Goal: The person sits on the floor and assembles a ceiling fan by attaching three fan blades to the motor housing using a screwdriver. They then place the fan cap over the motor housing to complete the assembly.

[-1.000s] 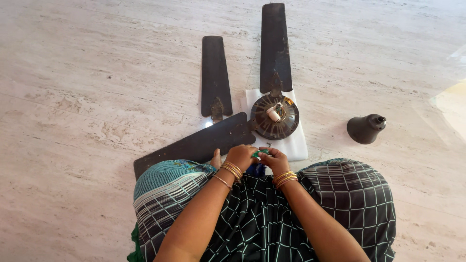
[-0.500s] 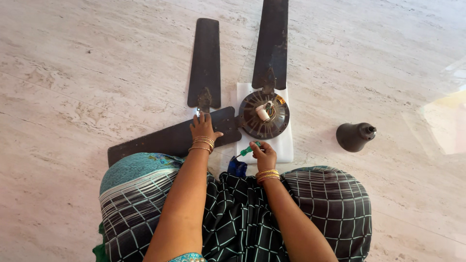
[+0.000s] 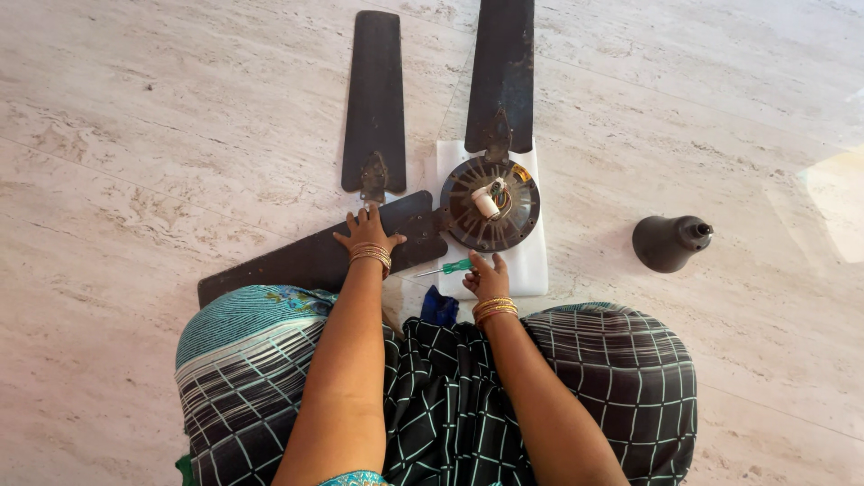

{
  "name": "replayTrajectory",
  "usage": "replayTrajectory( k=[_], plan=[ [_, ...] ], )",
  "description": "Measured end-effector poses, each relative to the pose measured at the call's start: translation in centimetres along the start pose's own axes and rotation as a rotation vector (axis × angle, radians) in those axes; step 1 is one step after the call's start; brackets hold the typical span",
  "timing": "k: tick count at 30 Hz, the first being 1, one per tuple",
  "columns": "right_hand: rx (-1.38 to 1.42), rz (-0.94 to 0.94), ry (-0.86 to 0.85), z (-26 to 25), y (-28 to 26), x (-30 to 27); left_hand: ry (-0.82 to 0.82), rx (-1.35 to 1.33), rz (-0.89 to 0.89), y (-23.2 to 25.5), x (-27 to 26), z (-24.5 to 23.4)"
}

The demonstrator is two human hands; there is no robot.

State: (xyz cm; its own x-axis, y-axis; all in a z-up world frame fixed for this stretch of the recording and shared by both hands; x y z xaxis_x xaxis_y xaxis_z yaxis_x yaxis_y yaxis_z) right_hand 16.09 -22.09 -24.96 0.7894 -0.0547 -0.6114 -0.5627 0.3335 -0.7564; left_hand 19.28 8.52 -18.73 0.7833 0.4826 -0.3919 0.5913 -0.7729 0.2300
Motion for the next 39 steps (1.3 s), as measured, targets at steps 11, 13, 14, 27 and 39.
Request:
replayTrajectory(
  k=[11, 13, 14, 27, 39],
  plan=[
    [0.098, 0.071, -0.026, -1.0, -1.8, 2.0, -0.018, -0.010, -0.007, 0.0, -0.3, 0.2],
    [0.072, 0.084, -0.035, -0.9, -1.4, 1.9, -0.021, -0.011, -0.013, 0.1, -0.4, 0.2],
    [0.058, 0.091, -0.038, -0.8, -1.2, 1.9, -0.027, -0.009, -0.017, 0.0, -0.3, 0.1],
    [0.096, 0.093, -0.009, -1.2, -0.1, 2.8, -0.087, -0.068, -0.080, -0.4, -0.5, 0.3],
    [0.077, 0.090, -0.007, -0.3, -0.7, 1.0, -0.107, -0.086, -0.140, -0.7, 0.0, 0.3]
  ],
)
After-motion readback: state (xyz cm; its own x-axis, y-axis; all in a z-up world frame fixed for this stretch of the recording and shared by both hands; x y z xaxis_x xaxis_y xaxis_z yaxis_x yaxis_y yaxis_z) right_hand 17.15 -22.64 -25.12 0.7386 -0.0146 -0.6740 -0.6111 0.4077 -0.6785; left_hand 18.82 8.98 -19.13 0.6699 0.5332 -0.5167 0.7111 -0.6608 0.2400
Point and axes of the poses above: each hand's wrist, its own x-axis towards the middle knuckle, its own z-axis out of the palm, y = z × x, the point moved 9 cm from there along x, towards the middle knuckle, and after that the axes turned 4 degrees about -x, right-handed, at the moved point
